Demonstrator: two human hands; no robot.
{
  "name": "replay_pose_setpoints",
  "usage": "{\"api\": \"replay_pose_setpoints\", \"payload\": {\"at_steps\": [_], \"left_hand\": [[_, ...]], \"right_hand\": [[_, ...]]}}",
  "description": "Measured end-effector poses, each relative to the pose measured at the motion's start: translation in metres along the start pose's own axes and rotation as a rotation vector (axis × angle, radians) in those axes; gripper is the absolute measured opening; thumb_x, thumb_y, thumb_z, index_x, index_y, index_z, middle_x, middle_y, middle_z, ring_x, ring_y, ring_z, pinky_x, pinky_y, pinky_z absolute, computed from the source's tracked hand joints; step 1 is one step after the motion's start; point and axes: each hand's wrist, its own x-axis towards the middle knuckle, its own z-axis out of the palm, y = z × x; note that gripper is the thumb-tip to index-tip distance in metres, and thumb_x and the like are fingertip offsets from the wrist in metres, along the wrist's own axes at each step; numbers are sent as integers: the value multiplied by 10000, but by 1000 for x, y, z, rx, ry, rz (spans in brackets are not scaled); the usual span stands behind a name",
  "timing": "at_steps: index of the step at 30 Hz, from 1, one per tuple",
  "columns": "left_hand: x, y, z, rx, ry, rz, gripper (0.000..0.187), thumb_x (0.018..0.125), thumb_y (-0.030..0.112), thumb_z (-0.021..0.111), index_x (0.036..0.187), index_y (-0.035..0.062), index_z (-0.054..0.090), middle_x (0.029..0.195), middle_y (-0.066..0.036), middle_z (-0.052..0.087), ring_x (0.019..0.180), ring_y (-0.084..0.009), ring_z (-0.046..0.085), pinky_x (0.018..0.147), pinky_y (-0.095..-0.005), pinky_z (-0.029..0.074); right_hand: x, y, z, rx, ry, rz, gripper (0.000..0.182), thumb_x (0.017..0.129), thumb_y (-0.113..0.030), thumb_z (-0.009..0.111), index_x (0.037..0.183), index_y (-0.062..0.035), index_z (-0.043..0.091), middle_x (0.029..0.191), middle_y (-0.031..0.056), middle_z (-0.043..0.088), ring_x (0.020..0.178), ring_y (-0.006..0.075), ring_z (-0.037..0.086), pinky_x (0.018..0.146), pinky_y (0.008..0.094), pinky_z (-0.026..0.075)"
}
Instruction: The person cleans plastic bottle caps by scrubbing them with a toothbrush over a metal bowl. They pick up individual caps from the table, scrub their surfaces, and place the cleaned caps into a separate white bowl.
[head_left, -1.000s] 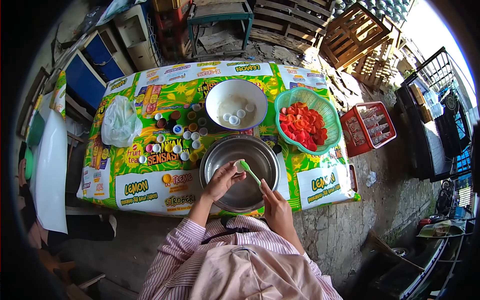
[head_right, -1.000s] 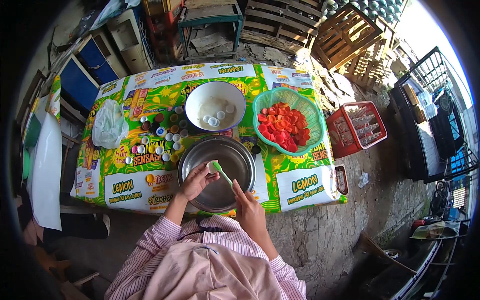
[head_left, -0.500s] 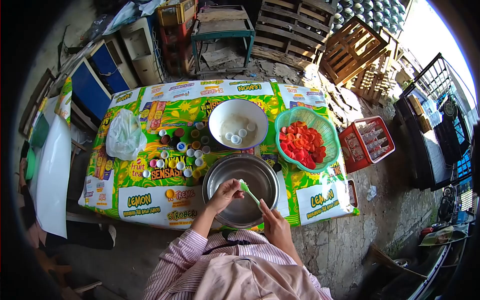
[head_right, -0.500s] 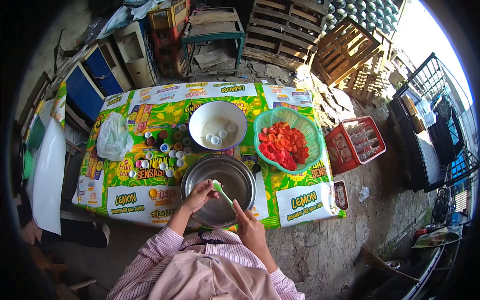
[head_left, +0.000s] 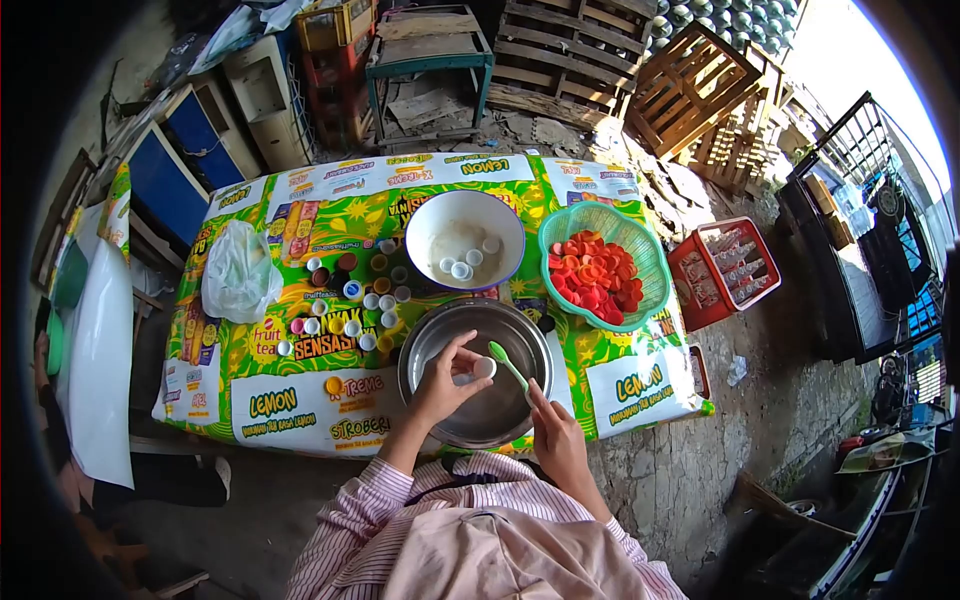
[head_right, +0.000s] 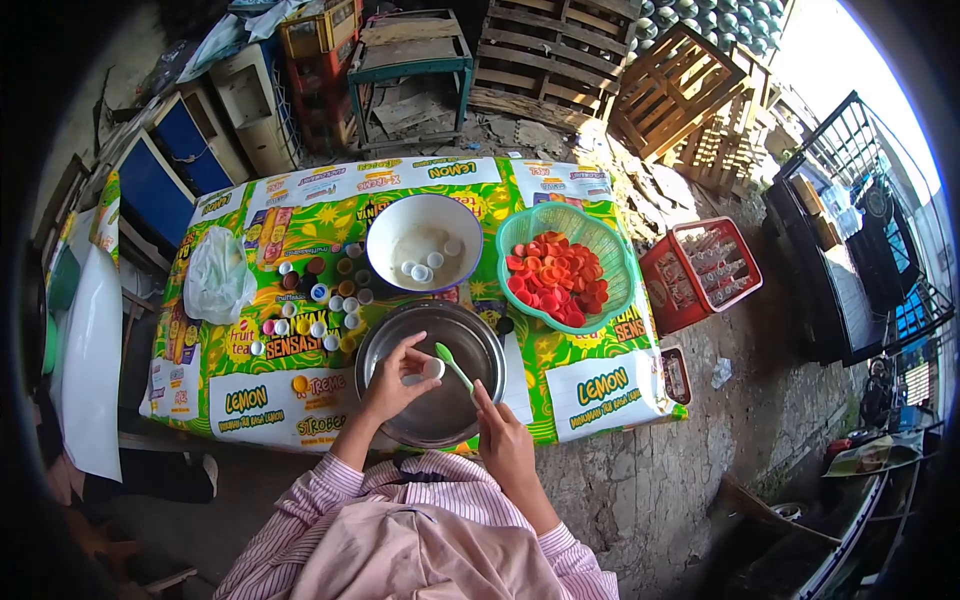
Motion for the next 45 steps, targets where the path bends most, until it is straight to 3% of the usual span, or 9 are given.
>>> {"api": "replay_pose_setpoints", "payload": {"at_steps": [1,5,9,14,17,20,40,42,45], "left_hand": [[0,-4,0,14,14,30,865,703,56,760,1396,32,242,890,-90,615,853,-181,632,799,-297,517],[0,2,-1,99,8,114,1050,675,21,771,1442,82,57,892,-88,597,863,-171,618,794,-306,514],[-4,-1,0,131,45,68,1082,665,18,770,1439,82,17,883,-88,601,836,-178,627,797,-306,521],[-6,-2,-3,162,73,76,1095,654,18,773,1434,76,7,869,-102,624,815,-184,637,783,-307,525],[-9,-2,-1,132,64,37,1087,651,13,772,1433,81,20,865,-109,630,812,-192,641,774,-306,527],[-9,-1,-2,189,59,55,1076,667,31,764,1427,41,2,837,-110,631,796,-205,650,756,-304,526],[-1,3,-5,138,62,66,1075,657,21,769,1430,60,22,854,-111,629,792,-196,642,763,-313,521],[0,3,-6,149,71,88,1073,659,20,768,1430,61,24,851,-110,628,788,-194,641,760,-313,519],[-1,-3,-7,81,84,77,1067,665,18,765,1431,67,23,855,-104,630,797,-193,642,777,-315,518]], "right_hand": [[-4,0,-1,-26,10,-13,486,868,-76,514,1333,-194,435,750,143,553,580,333,566,508,433,449],[-14,3,7,-119,-29,-55,497,864,-82,519,1337,-205,432,742,114,548,541,310,565,491,417,462],[-1,3,11,-175,10,-23,497,864,-104,529,1341,-201,428,733,106,544,541,295,567,475,407,461],[-17,0,11,-196,-97,-78,484,876,-108,519,1340,-211,430,745,109,550,549,291,570,473,409,457],[-17,15,17,-151,14,-7,490,874,-104,518,1342,-216,428,748,126,553,555,307,568,485,423,457],[-19,8,14,-125,18,-25,489,877,-102,513,1344,-215,425,749,127,553,560,310,566,489,423,456],[-10,-2,23,-152,-18,-15,483,892,-118,496,1355,-218,402,773,122,559,579,306,582,498,419,465],[-9,4,26,-90,117,4,482,886,-112,504,1349,-211,413,766,114,547,578,303,579,503,410,466],[-16,0,14,-63,39,14,485,872,-90,520,1336,-201,433,777,129,546,602,320,571,529,411,456]]}}
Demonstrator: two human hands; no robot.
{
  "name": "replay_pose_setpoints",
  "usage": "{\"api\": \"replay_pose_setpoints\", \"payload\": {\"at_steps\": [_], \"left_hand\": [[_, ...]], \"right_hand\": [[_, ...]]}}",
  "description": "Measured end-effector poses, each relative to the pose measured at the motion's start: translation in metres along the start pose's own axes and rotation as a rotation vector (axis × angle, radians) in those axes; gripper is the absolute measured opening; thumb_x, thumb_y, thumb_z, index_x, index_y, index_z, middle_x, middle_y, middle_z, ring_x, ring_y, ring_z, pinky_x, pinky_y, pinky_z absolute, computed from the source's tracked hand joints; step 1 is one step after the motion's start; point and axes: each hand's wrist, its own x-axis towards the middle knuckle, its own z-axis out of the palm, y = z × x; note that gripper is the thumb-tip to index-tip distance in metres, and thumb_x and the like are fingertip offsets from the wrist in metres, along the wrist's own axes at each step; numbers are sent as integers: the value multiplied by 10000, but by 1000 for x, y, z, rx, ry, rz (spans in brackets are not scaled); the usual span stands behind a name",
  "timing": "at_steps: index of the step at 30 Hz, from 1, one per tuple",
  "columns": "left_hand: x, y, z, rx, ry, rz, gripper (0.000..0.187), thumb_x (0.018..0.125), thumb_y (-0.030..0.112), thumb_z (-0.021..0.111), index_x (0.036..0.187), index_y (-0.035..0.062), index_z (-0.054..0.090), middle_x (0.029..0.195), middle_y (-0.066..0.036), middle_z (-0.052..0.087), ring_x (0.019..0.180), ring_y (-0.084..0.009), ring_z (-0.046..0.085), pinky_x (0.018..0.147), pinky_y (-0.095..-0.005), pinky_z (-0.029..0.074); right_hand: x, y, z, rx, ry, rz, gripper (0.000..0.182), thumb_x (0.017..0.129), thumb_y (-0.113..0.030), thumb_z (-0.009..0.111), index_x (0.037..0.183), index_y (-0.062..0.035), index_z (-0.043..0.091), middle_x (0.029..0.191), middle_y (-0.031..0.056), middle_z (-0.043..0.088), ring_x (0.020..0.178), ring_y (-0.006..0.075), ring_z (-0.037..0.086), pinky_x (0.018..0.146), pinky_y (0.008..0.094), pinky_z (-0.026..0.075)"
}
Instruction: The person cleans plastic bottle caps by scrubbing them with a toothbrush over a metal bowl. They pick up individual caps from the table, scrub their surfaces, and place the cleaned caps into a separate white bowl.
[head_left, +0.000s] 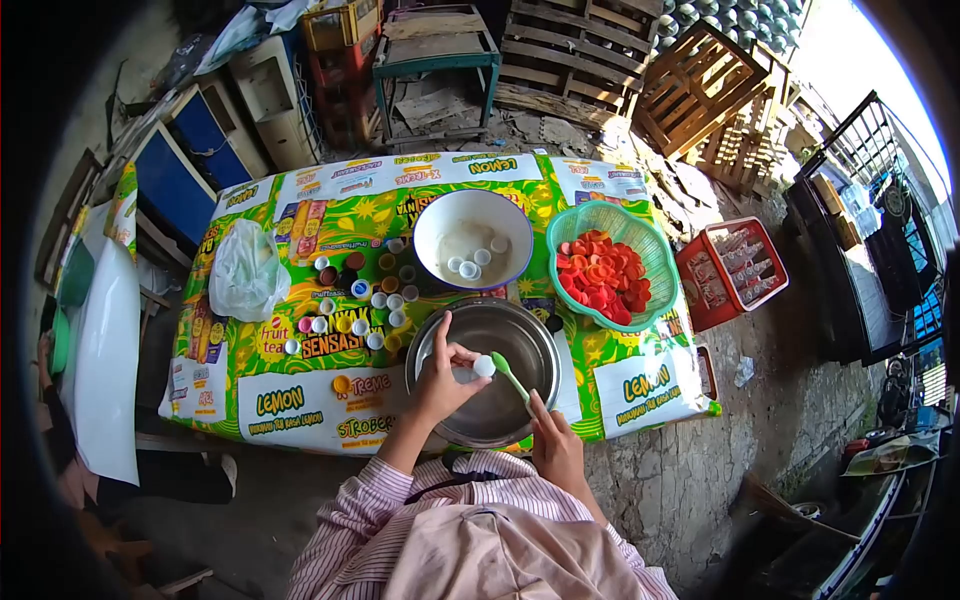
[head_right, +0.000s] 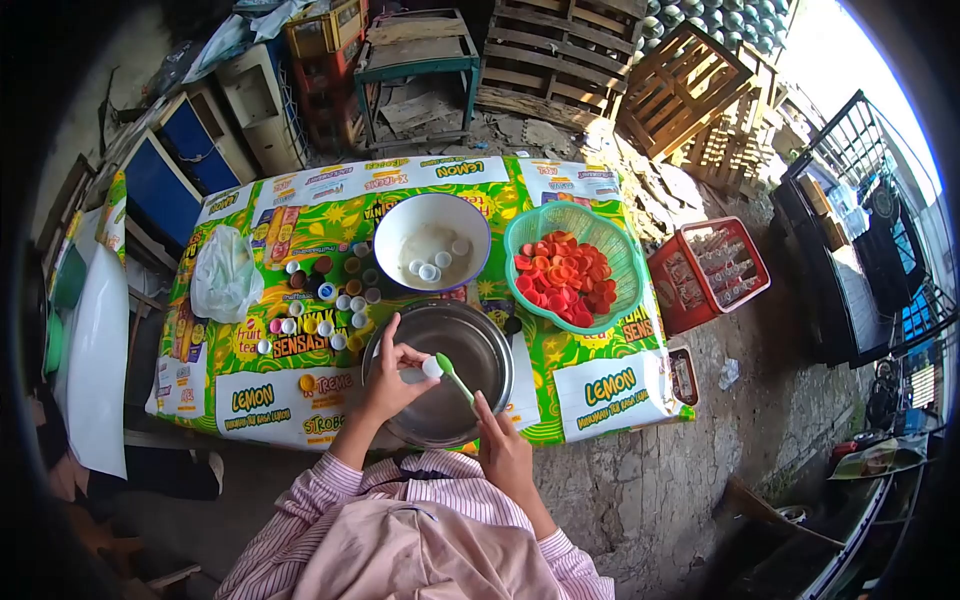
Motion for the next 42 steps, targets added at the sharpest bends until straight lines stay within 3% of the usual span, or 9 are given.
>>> {"api": "replay_pose_setpoints", "payload": {"at_steps": [5,7,8,9,12,17,20,36,42], "left_hand": [[-1,3,-2,-69,-19,-18,1069,673,36,765,1438,73,19,887,-118,627,816,-205,637,797,-325,515],[0,8,-8,193,-70,66,996,665,48,776,1429,56,136,911,-105,624,867,-204,623,816,-326,497],[1,12,-9,176,-38,88,747,722,84,735,1362,69,350,971,-93,609,868,-207,603,811,-328,480],[4,21,-14,176,-37,89,747,722,84,735,1362,69,350,971,-93,609,868,-207,603,811,-328,480],[10,27,-24,368,-72,223,331,827,95,614,1154,81,567,1065,-84,566,869,-195,569,794,-309,462],[17,23,-33,-51,-276,-212,327,882,127,569,1197,56,519,1148,-70,563,1009,-160,544,848,-289,439],[24,41,-42,-825,-352,-285,355,934,100,459,1283,50,419,1258,-157,506,1106,-175,522,871,-315,455],[20,71,-48,-777,-373,-75,357,890,58,535,1233,69,439,1261,-147,494,1106,-158,511,886,-312,456],[22,68,-46,-695,-363,-86,351,877,61,561,1212,65,454,1247,-124,512,1093,-150,516,888,-297,450]], "right_hand": [[-6,18,7,-58,19,53,486,864,-112,537,1329,-214,443,771,108,556,591,302,580,507,411,462],[-5,14,1,-72,-3,43,479,865,-120,538,1326,-212,447,772,107,563,595,302,582,508,410,465],[-5,9,-4,-92,-10,37,476,866,-122,538,1325,-215,449,778,110,568,596,304,584,510,411,466],[-3,5,-8,-113,-17,30,473,867,-125,537,1323,-217,451,785,114,572,598,305,586,512,412,467],[1,-3,-17,-75,32,68,460,870,-129,534,1314,-225,462,777,112,577,598,305,590,520,411,471],[5,-2,-25,-56,-30,76,449,863,-115,546,1297,-216,488,730,97,573,588,287,589,516,397,462],[10,-15,-40,-28,59,74,470,848,-92,561,1300,-201,489,719,91,563,563,260,569,503,381,449],[8,-28,-56,37,177,-91,505,811,-23,573,1290,-161,502,699,62,544,526,221,543,477,359,440],[12,-42,-58,-22,62,-119,529,810,-22,576,1309,-168,480,701,58,533,523,217,546,462,356,439]]}}
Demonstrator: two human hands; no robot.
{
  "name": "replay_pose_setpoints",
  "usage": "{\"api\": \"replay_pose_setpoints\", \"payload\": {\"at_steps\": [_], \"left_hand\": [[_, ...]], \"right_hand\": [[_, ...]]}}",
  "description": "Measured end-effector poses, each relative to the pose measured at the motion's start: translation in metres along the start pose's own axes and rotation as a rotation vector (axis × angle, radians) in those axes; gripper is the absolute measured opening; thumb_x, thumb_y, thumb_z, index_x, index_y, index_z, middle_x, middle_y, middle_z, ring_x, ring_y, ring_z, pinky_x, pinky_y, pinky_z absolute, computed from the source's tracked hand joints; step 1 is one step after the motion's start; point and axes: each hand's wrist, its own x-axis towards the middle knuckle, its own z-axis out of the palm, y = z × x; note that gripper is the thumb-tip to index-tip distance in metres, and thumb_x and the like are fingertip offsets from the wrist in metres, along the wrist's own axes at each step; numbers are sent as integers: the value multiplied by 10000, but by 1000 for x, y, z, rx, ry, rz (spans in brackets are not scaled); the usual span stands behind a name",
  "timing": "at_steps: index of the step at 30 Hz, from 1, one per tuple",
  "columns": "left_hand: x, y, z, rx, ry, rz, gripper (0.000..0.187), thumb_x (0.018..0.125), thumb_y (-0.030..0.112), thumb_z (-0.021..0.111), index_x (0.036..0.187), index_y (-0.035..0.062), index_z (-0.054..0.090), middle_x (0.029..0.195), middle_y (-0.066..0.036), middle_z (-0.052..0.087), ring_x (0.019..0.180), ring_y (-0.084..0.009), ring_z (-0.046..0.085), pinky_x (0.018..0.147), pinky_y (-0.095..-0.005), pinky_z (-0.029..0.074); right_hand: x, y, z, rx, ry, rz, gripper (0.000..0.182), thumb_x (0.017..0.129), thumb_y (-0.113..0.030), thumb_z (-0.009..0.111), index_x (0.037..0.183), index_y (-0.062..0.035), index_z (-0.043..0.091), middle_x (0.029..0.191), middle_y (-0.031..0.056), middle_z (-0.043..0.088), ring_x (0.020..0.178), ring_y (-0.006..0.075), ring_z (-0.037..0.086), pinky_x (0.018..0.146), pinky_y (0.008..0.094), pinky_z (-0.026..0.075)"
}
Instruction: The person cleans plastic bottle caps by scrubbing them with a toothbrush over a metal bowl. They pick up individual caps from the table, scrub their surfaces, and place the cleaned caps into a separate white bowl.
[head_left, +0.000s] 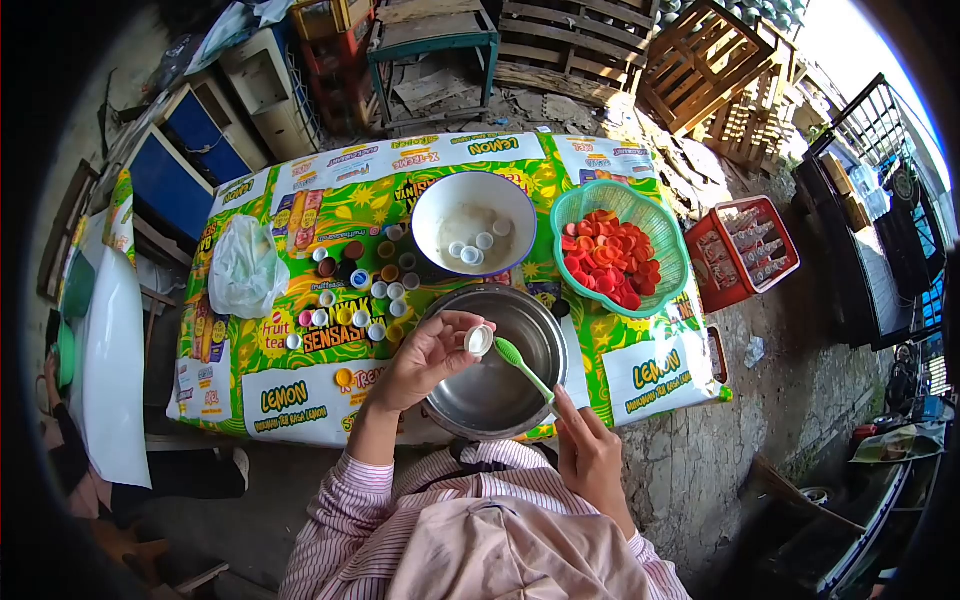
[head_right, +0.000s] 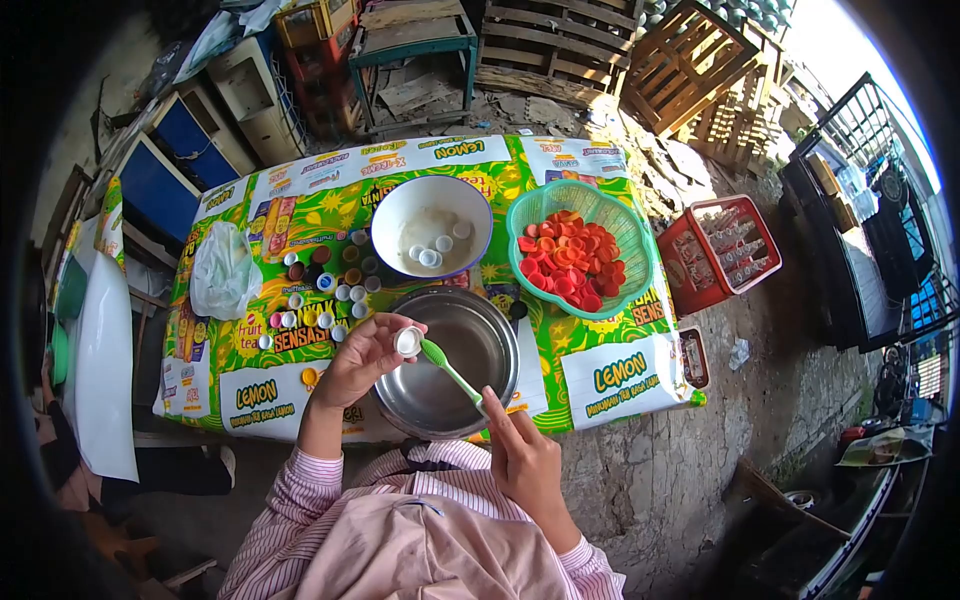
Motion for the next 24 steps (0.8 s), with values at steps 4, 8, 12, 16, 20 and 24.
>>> {"api": "replay_pose_setpoints", "payload": {"at_steps": [4,8,12,16,20,24], "left_hand": [[0,-7,0,22,43,10,349,854,25,590,1183,54,478,1229,-111,532,1085,-151,528,915,-285,434],[4,-12,2,127,108,60,334,854,9,593,1169,49,490,1203,-74,541,1090,-141,530,925,-275,447],[7,-19,1,104,114,86,327,850,-7,591,1160,46,501,1198,-77,549,1086,-139,534,933,-276,447],[9,-25,3,149,137,63,310,846,-24,588,1143,33,518,1206,-95,546,1093,-142,537,960,-283,436],[10,-33,1,195,192,98,318,827,-60,590,1126,19,514,1213,-120,540,1105,-158,535,958,-288,440],[8,-43,-3,195,206,117,322,826,-61,592,1128,17,512,1218,-120,533,1104,-160,536,961,-287,437]], "right_hand": [[8,1,8,-46,-17,17,539,824,-46,572,1332,-178,449,695,56,524,524,226,545,462,361,445],[6,4,16,-23,3,-3,536,836,-66,563,1342,-185,433,705,59,532,528,241,553,463,376,458],[5,10,22,-1,17,-6,522,844,-78,560,1339,-183,435,712,71,535,523,252,556,459,374,459],[4,11,31,-12,-28,88,500,857,-78,546,1335,-172,436,718,118,557,543,298,574,481,399,465],[2,8,39,173,-35,151,480,860,-68,538,1324,-147,445,743,169,599,593,347,595,521,430,466],[1,7,38,307,-89,213,472,857,-67,541,1315,-144,455,764,188,609,617,358,602,538,431,469]]}}
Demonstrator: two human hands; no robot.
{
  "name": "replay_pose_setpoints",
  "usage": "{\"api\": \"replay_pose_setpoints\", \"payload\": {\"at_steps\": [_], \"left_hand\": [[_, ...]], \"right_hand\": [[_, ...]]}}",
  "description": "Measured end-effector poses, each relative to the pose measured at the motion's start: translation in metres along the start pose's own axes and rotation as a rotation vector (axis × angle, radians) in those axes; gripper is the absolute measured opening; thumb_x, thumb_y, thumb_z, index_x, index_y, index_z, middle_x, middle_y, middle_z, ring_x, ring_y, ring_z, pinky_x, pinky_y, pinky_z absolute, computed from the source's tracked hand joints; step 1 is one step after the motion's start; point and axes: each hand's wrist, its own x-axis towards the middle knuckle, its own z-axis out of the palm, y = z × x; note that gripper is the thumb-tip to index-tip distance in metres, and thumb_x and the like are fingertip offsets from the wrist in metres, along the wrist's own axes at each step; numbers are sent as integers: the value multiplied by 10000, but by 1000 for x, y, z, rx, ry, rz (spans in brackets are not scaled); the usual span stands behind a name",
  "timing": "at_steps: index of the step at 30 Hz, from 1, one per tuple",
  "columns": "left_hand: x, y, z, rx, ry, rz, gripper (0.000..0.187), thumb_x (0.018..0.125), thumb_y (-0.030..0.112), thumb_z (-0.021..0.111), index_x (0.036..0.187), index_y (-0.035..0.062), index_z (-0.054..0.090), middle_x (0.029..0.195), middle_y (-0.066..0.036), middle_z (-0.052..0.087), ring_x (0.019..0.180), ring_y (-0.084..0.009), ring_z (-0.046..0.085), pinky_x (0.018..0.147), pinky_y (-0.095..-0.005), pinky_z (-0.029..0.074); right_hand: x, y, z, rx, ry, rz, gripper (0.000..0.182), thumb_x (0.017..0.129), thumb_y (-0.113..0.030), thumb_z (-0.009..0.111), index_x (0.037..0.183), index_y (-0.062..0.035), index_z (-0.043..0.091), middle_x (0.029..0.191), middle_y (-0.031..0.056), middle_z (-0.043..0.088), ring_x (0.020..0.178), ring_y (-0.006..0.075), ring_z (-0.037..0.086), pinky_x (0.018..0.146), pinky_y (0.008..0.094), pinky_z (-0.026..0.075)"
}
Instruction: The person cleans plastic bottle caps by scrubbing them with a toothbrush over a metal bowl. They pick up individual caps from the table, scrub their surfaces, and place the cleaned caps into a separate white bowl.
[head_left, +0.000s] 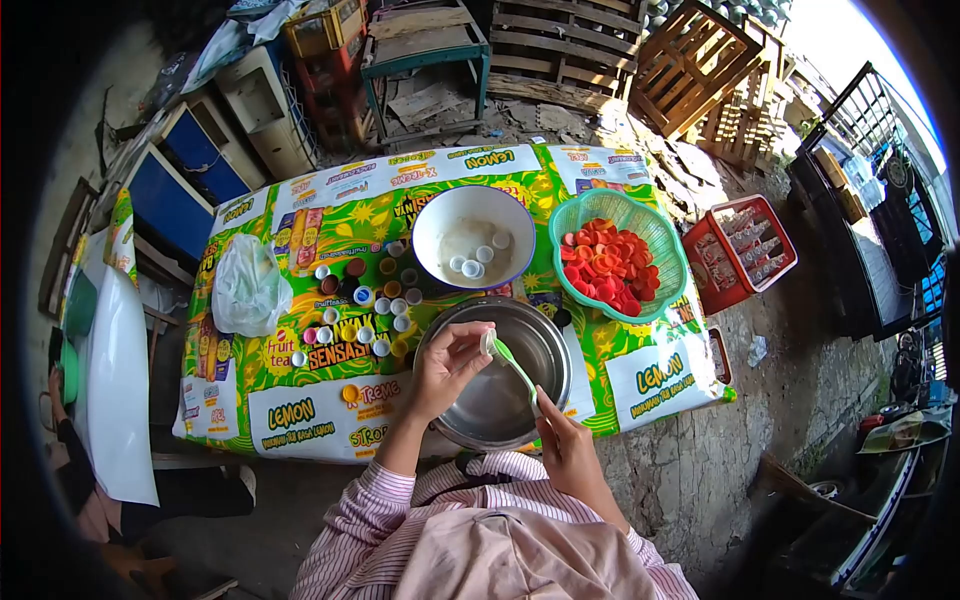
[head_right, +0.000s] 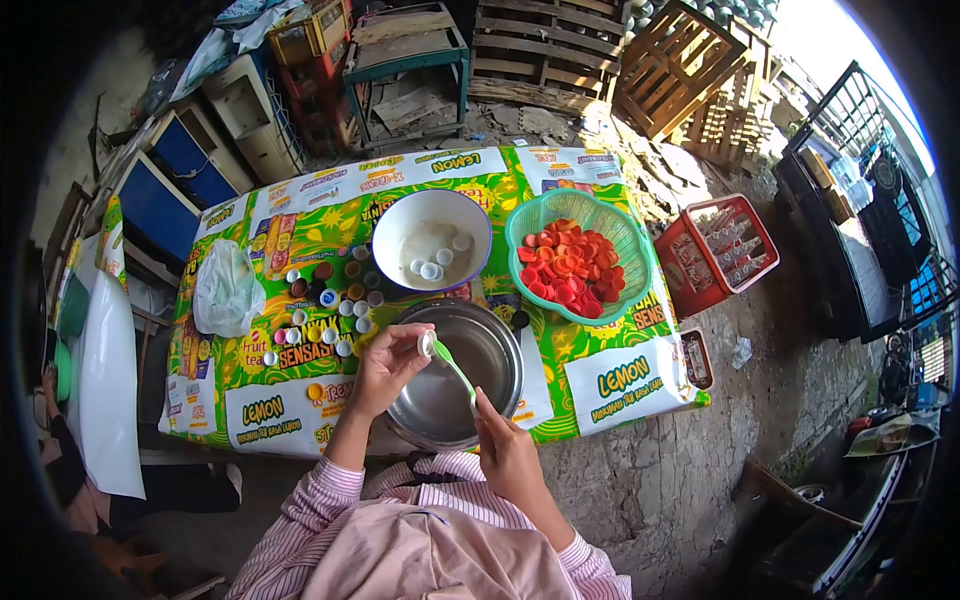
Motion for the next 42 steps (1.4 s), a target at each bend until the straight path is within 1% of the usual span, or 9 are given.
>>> {"api": "replay_pose_setpoints", "payload": {"at_steps": [9,12,21,27,29,33,36,38,42], "left_hand": [[-6,4,-7,-56,-67,-74,323,861,43,605,1169,19,511,1156,-98,583,1072,-146,553,937,-279,449],[-3,11,-5,-78,-55,-21,329,862,56,609,1173,23,507,1172,-99,577,1069,-144,555,935,-278,447],[4,11,-4,-95,-114,-12,332,862,29,595,1179,29,500,1201,-121,561,1096,-153,547,957,-291,438],[5,12,-1,-55,-88,4,314,849,3,600,1152,14,519,1195,-131,564,1096,-165,548,967,-297,436],[5,10,-2,22,-73,8,310,840,2,611,1140,11,532,1183,-131,571,1091,-167,552,965,-302,437],[5,5,-4,46,-49,34,322,832,10,626,1141,11,537,1171,-125,578,1068,-160,562,956,-302,441],[3,4,-3,41,-24,-12,326,836,31,632,1146,10,536,1150,-116,591,1046,-151,569,944,-294,441],[2,2,-3,34,-25,-21,307,862,74,615,1151,4,536,1102,-92,610,1011,-134,577,910,-279,452],[-5,-2,-3,44,-6,-25,291,900,123,572,1155,-12,531,1043,-73,621,979,-125,582,874,-270,463]], "right_hand": [[10,-8,-16,-434,3,-78,471,870,-81,534,1323,-180,451,738,115,576,549,288,578,478,404,451],[3,-2,-13,-355,134,-106,482,867,-77,532,1331,-171,441,732,93,560,545,268,573,473,392,453],[3,-11,-21,-385,81,-152,525,840,-79,548,1340,-184,431,714,74,543,521,252,559,465,392,465],[0,-5,-12,-344,37,-78,527,842,-64,543,1344,-171,424,744,118,581,564,297,587,498,401,478],[-1,-1,-8,-77,21,-79,532,832,-37,544,1339,-143,425,794,176,619,626,342,610,545,418,484],[-3,-6,-11,51,-71,12,539,822,-14,545,1335,-128,427,821,221,627,669,371,617,576,430,482],[-2,-4,-11,46,-55,-27,529,834,-33,541,1339,-137,421,809,186,625,649,357,613,562,429,483],[-1,-5,-12,-219,16,-71,510,854,-79,538,1344,-160,417,762,132,605,587,331,597,519,428,474],[6,-8,-13,-401,76,-132,489,877,-155,534,1348,-212,417,681,81,522,468,279,541,429,396,444]]}}
